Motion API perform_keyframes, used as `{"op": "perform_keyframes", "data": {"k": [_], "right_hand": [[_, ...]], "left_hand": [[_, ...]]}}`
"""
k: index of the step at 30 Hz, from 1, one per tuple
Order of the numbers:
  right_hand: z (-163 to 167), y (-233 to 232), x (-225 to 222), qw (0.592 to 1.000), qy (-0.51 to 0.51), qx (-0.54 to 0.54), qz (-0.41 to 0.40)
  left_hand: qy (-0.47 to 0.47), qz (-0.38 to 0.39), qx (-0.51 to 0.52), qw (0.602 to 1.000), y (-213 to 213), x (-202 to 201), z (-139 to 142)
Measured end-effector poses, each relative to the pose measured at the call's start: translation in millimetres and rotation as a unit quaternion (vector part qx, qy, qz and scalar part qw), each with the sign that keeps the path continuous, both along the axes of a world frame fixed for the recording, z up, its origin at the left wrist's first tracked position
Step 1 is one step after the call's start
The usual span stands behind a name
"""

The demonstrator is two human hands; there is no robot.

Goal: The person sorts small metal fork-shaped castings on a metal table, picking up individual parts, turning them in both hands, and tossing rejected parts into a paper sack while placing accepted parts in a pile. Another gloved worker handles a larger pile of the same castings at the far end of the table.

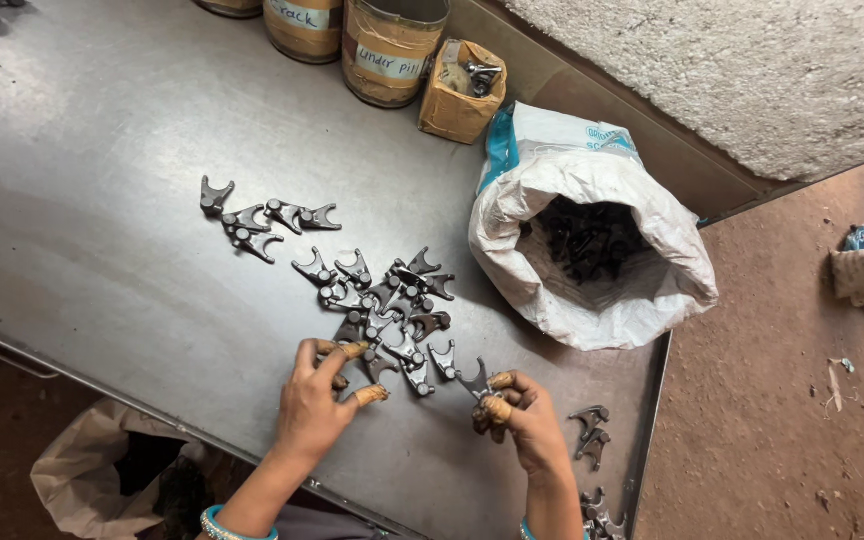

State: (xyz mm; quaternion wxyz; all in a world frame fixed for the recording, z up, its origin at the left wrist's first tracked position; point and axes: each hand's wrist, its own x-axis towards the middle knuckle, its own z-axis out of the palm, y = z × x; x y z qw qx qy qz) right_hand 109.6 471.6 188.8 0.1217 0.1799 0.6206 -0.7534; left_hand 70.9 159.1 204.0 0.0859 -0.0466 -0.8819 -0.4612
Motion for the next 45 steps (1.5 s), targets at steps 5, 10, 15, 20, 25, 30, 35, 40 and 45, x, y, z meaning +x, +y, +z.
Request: {"op": "perform_keyframes", "data": {"k": [5, 10, 15, 20, 25, 30, 35, 40, 45], "right_hand": [[-14.1, -15.4, 10.9, 0.999, 0.005, -0.030, 0.028], [-15.1, -54.9, 19.3, 0.995, 0.027, -0.018, 0.099], [17.9, -80.0, 5.2, 0.921, 0.174, 0.350, 0.003], [30.9, -90.9, -14.2, 0.792, 0.221, 0.569, 0.011], [-8.6, -78.2, -16.0, 0.824, 0.231, 0.517, -0.002], [-45.5, -44.0, -6.3, 0.986, 0.134, 0.032, -0.095], [-51.5, -29.8, 10.1, 0.973, 0.036, -0.199, -0.112], [-42.9, -34.4, 15.7, 0.955, -0.009, -0.275, -0.109], [-42.3, -32.9, 14.8, 0.970, -0.057, -0.233, -0.047]], "left_hand": [[-0.138, -0.092, 0.179, 0.970, 18.0, 11.7, -16.4], [-0.261, -0.149, 0.412, 0.860, 35.5, 27.1, -42.9], [-0.350, -0.073, 0.403, 0.843, -26.8, 27.4, -47.1], [-0.445, -0.044, 0.035, 0.894, -159.2, 37.4, -34.6], [-0.588, 0.064, -0.257, 0.764, -252.0, 53.0, -76.2], [-0.548, 0.246, -0.357, 0.715, -288.4, 68.1, -130.9], [-0.562, 0.293, -0.386, 0.671, -288.0, 73.2, -140.1], [-0.565, 0.304, -0.379, 0.667, -289.7, 71.7, -136.8], [-0.549, 0.299, -0.366, 0.690, -295.3, 68.6, -133.7]]}}
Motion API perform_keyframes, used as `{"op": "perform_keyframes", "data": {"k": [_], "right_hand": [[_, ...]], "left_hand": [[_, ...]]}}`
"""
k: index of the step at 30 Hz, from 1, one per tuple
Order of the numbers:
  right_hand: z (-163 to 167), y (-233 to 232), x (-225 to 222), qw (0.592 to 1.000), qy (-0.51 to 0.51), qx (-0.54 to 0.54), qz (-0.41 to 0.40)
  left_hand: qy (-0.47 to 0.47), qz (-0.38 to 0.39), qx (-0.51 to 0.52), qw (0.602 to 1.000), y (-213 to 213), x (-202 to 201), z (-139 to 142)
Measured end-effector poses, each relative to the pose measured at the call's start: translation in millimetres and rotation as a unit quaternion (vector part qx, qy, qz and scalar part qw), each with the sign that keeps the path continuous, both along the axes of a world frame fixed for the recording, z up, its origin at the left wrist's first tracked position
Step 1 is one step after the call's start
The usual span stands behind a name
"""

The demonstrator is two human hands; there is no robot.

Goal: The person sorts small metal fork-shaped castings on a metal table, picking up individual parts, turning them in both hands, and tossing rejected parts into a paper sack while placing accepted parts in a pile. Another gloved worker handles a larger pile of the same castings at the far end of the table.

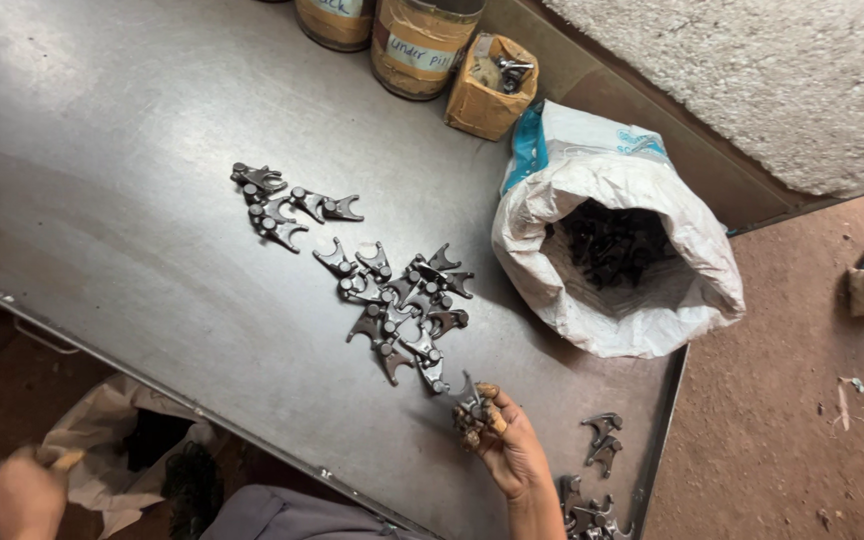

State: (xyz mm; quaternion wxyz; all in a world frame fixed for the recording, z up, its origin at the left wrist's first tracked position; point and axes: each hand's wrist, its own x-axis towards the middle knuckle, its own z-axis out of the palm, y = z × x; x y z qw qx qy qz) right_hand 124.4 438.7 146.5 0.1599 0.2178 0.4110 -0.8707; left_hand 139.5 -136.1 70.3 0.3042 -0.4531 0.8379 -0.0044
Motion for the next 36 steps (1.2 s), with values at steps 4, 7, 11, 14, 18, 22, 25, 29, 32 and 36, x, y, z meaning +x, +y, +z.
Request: {"op": "perform_keyframes", "data": {"k": [4, 7, 11, 14, 18, 22, 25, 29, 32, 36], "right_hand": [[14.6, 20.7, -16.0, 0.989, 0.041, 0.095, 0.104], [46.2, 44.1, -42.6, 0.984, 0.102, 0.149, -0.004], [85.2, 36.2, -66.5, 0.957, 0.100, 0.120, -0.246], [79.2, -21.5, -60.8, 0.888, 0.127, 0.442, -0.030], [51.4, -86.0, -30.0, 0.642, 0.277, 0.713, 0.048], [26.0, -66.6, -26.0, 0.796, 0.187, 0.576, 0.020], [9.0, -33.2, -15.5, 0.956, 0.116, 0.269, -0.018], [-11.8, -2.8, 2.6, 0.996, 0.007, 0.072, -0.056], [-26.7, 8.9, 12.1, 0.999, -0.009, -0.027, -0.045], [-37.4, 14.5, 13.4, 0.997, -0.008, -0.072, -0.027]], "left_hand": [[0.030, -0.044, 0.133, 0.990, 3.5, -21.8, 37.9], [0.099, -0.128, 0.179, 0.971, 41.9, -47.9, 95.1], [0.266, -0.187, 0.289, 0.900, 132.4, -61.0, 162.8], [0.282, -0.250, 0.335, 0.863, 189.4, -79.7, 183.3], [0.376, -0.259, 0.400, 0.795, 244.9, -92.7, 168.2], [0.399, -0.286, 0.394, 0.777, 272.6, -104.0, 141.2], [0.429, -0.306, 0.394, 0.753, 281.5, -106.4, 129.9], [0.437, -0.316, 0.401, 0.741, 293.0, -109.5, 126.8], [0.413, -0.323, 0.406, 0.749, 298.5, -107.9, 128.5], [0.410, -0.331, 0.423, 0.738, 301.4, -101.9, 130.7]]}}
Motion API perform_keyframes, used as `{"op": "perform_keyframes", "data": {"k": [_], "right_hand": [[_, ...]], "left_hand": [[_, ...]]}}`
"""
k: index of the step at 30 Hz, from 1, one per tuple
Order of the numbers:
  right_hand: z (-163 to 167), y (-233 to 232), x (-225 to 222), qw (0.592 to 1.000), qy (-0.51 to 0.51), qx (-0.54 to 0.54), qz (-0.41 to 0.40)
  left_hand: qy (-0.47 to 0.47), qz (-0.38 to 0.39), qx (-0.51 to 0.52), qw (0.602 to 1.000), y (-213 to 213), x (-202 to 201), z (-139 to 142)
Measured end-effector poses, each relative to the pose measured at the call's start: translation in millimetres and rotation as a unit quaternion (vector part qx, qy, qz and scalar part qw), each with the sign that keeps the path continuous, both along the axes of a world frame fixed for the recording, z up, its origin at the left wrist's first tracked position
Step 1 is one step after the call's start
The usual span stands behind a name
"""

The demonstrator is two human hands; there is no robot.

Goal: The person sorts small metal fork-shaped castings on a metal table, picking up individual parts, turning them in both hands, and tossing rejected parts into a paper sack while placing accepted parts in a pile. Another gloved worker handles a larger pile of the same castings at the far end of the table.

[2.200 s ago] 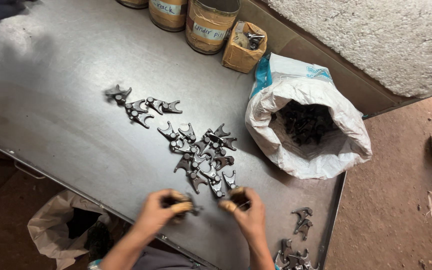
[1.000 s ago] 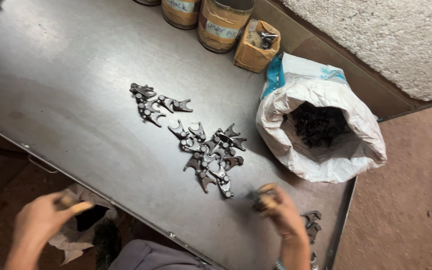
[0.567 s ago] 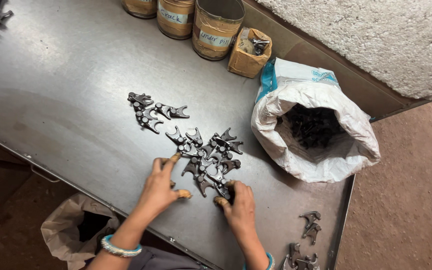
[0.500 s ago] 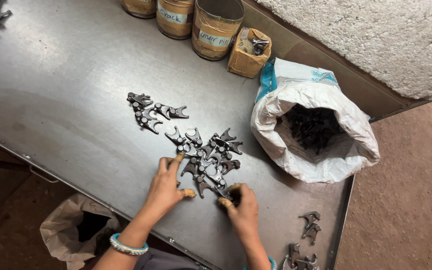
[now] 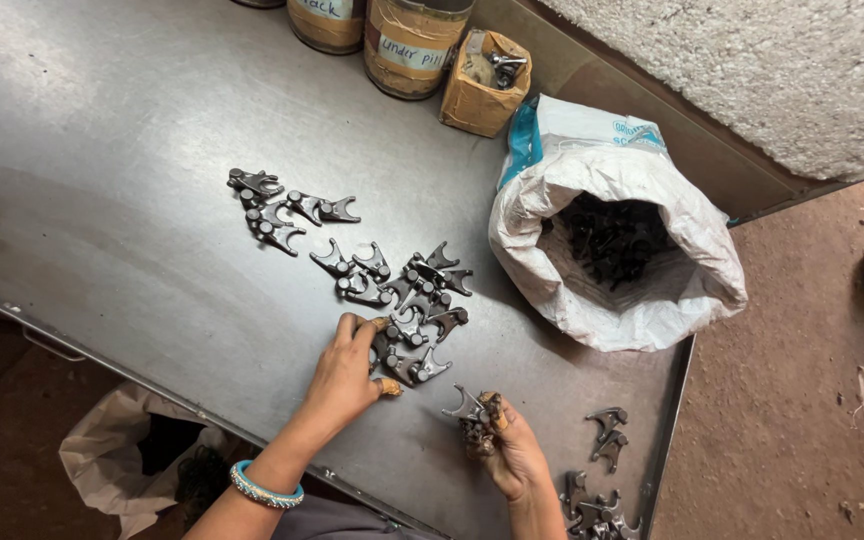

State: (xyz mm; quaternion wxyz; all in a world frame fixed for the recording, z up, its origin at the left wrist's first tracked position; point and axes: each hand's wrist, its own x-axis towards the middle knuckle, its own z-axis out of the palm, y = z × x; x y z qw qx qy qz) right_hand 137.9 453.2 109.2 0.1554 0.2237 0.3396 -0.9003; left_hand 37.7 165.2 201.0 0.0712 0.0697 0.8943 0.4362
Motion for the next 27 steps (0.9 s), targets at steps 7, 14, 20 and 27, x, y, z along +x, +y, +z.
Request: {"op": "perform_keyframes", "data": {"k": [7, 14, 20, 27], "right_hand": [[71.6, 20.1, -47.6, 0.984, 0.115, 0.118, -0.071], [97.9, -80.6, -54.3, 0.633, 0.302, 0.694, 0.162], [98.5, -95.5, -43.3, 0.536, 0.285, 0.781, 0.149], [81.2, -51.5, -27.9, 0.695, 0.252, 0.668, 0.077]], "left_hand": [[-0.020, 0.007, 0.011, 1.000, -2.8, 10.0, 2.5], [0.024, 0.009, 0.018, 1.000, -3.4, 12.8, -2.8], [0.014, 0.015, 0.019, 1.000, -3.5, 16.3, -12.3], [0.005, 0.020, 0.043, 0.999, 9.2, 21.5, -18.7]]}}
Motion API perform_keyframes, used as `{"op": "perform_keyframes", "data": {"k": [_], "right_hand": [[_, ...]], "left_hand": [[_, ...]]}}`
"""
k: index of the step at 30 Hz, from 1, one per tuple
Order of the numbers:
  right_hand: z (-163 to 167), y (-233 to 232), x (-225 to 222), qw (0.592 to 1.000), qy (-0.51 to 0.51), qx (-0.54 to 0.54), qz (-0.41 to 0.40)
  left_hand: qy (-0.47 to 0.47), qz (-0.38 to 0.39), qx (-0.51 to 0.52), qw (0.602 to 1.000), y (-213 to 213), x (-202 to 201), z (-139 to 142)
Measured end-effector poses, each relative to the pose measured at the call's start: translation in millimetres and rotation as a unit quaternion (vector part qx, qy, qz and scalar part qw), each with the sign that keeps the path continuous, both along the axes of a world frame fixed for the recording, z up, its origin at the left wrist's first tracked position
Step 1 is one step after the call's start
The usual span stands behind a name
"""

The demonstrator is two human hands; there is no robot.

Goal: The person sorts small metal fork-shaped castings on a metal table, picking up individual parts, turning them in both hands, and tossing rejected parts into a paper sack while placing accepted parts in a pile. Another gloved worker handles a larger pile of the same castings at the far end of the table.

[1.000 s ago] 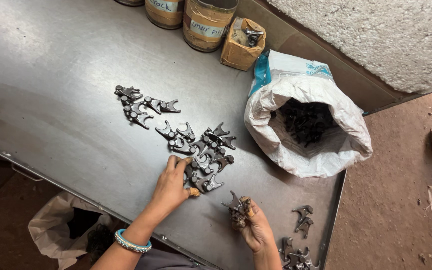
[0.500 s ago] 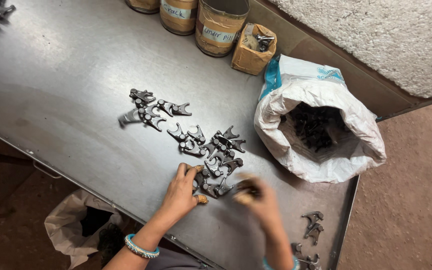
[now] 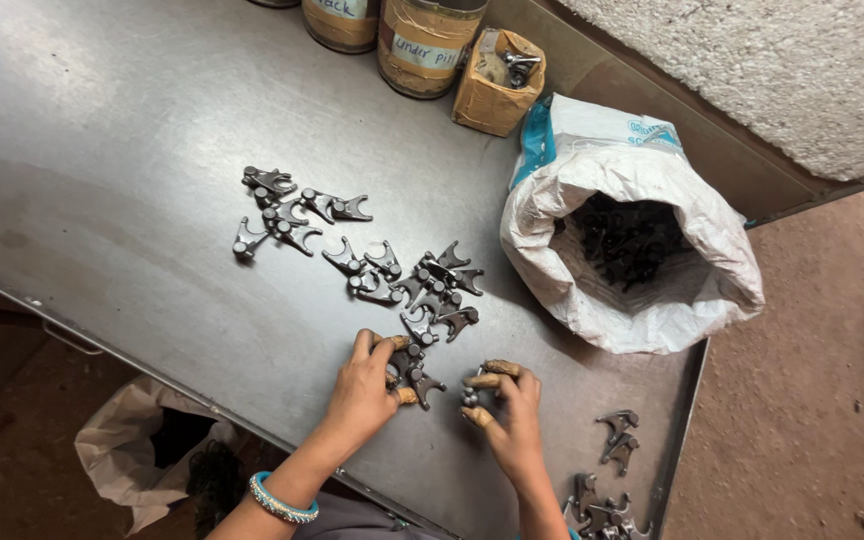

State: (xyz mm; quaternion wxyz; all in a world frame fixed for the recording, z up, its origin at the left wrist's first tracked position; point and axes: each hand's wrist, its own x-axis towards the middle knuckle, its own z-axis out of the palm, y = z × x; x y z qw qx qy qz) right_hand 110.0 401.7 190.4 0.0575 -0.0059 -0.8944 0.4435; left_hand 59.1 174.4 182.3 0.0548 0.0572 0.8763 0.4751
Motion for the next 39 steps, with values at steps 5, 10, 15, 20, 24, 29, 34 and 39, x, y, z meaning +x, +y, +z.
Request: {"op": "perform_keyframes", "data": {"k": [5, 10, 15, 20, 24, 29, 34, 39], "right_hand": [[-17.7, 16.8, 23.0, 0.901, -0.067, -0.428, 0.013], [-23.3, 17.7, 28.7, 0.838, -0.124, -0.531, 0.017], [-23.8, 21.7, 13.2, 0.789, -0.192, -0.584, 0.003], [14.7, 73.7, -32.2, 0.851, -0.167, -0.498, -0.023], [46.3, 77.7, -59.6, 0.743, 0.040, -0.659, -0.110], [21.0, -26.7, -29.2, 0.994, -0.083, -0.031, 0.056], [-1.8, -66.0, -5.6, 0.991, -0.018, 0.134, -0.015], [-16.9, -31.2, -1.6, 0.974, -0.048, -0.220, 0.013]], "left_hand": [[-0.006, -0.012, -0.014, 1.000, 11.6, 3.6, -2.5], [-0.001, -0.017, -0.006, 1.000, 11.1, 5.4, -3.0], [0.008, -0.014, -0.002, 1.000, 3.2, 11.0, -3.4], [0.028, -0.008, -0.002, 1.000, -0.7, 17.6, -2.0], [0.016, -0.007, -0.009, 1.000, -2.9, 21.1, 0.9], [-0.012, 0.003, 0.009, 1.000, -2.4, 18.3, 1.8], [-0.012, 0.012, 0.006, 1.000, -2.6, 14.3, -2.0], [-0.013, 0.003, 0.014, 1.000, 0.4, 15.5, -7.2]]}}
